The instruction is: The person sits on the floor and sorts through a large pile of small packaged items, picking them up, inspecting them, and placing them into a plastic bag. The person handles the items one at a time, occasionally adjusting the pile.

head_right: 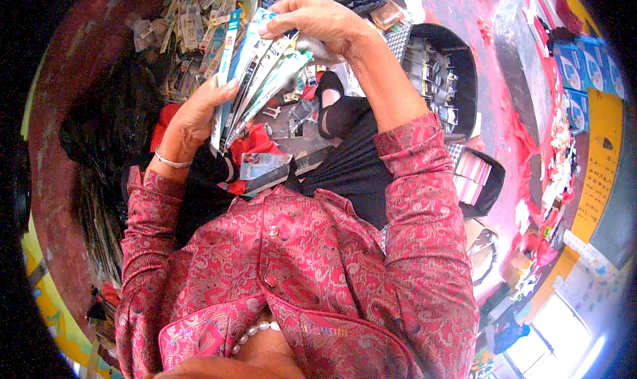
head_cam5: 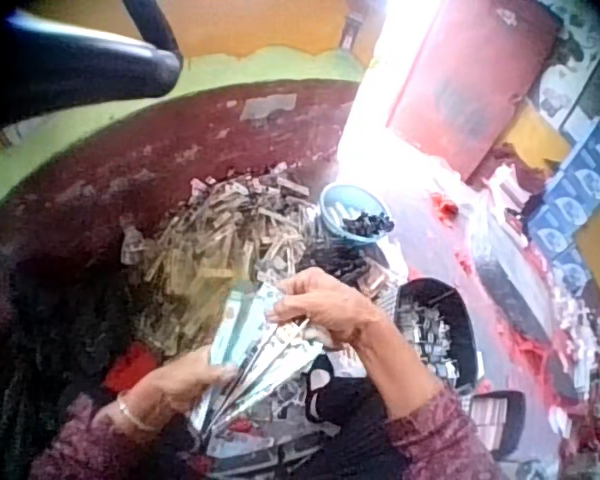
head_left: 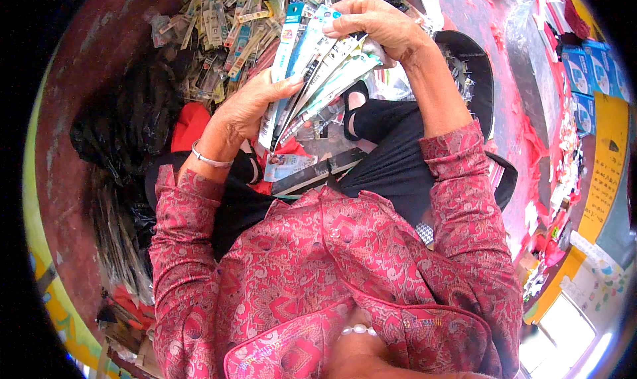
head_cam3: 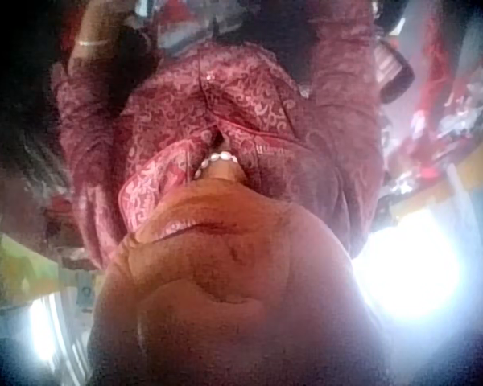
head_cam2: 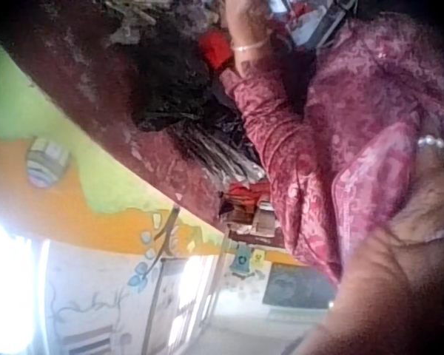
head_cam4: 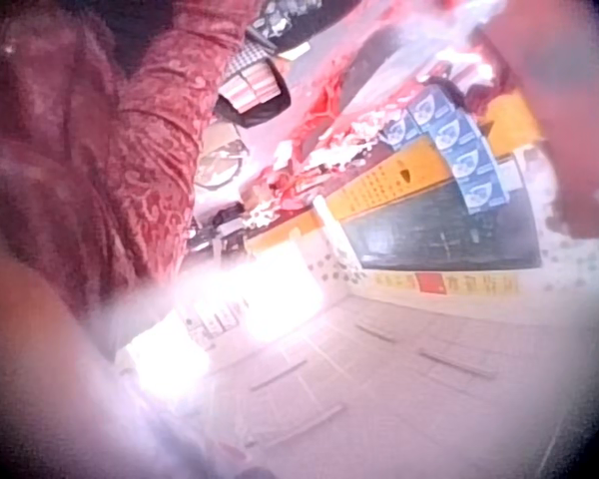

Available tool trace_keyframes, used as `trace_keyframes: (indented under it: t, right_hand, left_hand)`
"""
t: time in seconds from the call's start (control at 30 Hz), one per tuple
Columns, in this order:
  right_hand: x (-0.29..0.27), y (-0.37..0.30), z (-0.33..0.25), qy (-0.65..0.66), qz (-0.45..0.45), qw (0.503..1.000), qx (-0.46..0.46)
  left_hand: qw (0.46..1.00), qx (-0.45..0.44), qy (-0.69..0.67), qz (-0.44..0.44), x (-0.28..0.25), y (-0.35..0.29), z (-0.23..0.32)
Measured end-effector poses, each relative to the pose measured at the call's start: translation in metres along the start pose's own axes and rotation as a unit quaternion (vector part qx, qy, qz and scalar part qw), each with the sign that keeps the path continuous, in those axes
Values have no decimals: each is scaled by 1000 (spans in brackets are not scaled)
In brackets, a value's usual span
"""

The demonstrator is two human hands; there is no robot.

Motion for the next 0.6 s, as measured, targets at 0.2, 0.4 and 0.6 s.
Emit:
trace_keyframes:
  t: [0.2,0.4,0.6]
  right_hand:
    - [-16,5,7,-73,44,996,-33]
    - [-9,3,3,-37,34,998,-30]
    - [-51,-20,-18,-139,216,967,-5]
  left_hand:
    - [991,42,130,13,-3,4,6]
    - [997,25,75,27,-2,4,3]
    - [994,27,101,37,-8,7,6]
Point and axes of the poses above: each hand's wrist, its own y-axis towards the middle knuckle, its own x-axis out of the palm, z = x × y, the point moved 10 cm from there along y, towards the middle knuckle, and after that the axes turned 6 degrees about -z, right-handed, at the moved point
